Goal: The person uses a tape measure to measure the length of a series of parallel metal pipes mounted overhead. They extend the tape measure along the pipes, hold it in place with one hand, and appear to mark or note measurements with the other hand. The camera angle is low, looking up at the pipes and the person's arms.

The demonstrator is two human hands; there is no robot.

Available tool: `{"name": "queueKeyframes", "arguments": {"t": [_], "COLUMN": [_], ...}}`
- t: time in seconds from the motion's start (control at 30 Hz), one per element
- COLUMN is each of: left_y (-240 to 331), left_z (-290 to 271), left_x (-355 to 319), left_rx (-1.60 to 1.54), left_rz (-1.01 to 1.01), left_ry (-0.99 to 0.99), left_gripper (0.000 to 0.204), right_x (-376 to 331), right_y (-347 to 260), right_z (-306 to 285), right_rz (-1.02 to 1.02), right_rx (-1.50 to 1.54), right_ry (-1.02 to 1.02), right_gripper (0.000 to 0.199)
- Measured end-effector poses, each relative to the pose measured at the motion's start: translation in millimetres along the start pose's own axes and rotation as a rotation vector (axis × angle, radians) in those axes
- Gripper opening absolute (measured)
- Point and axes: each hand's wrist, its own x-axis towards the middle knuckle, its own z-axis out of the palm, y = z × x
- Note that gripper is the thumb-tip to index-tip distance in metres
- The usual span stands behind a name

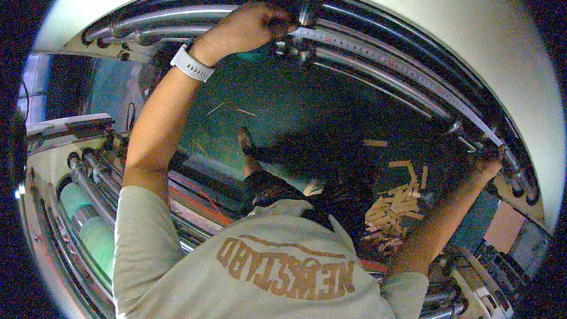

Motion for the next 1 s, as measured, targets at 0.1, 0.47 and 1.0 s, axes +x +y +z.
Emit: {"name": "queueKeyframes", "arguments": {"t": [0.1, 0.47, 1.0], "left_y": [-1.1, 4.8, 6.5], "left_z": [-1.1, 3.3, -1.3], "left_x": [-2.1, -0.1, 8.4], "left_rx": [0.047, 0.192, 0.133], "left_rz": [-0.018, -0.060, -0.044], "left_ry": [0.008, 0.094, 0.042], "left_gripper": [0.026, 0.024, 0.024], "right_x": [-5.3, -3.1, 50.3], "right_y": [-3.2, -9.2, -1.5], "right_z": [8.8, 3.1, -64.0], "right_rz": [0.076, 0.078, 0.055], "right_rx": [0.104, 0.086, 0.161], "right_ry": [-0.002, 0.019, -0.225], "right_gripper": [0.035, 0.041, 0.030]}}
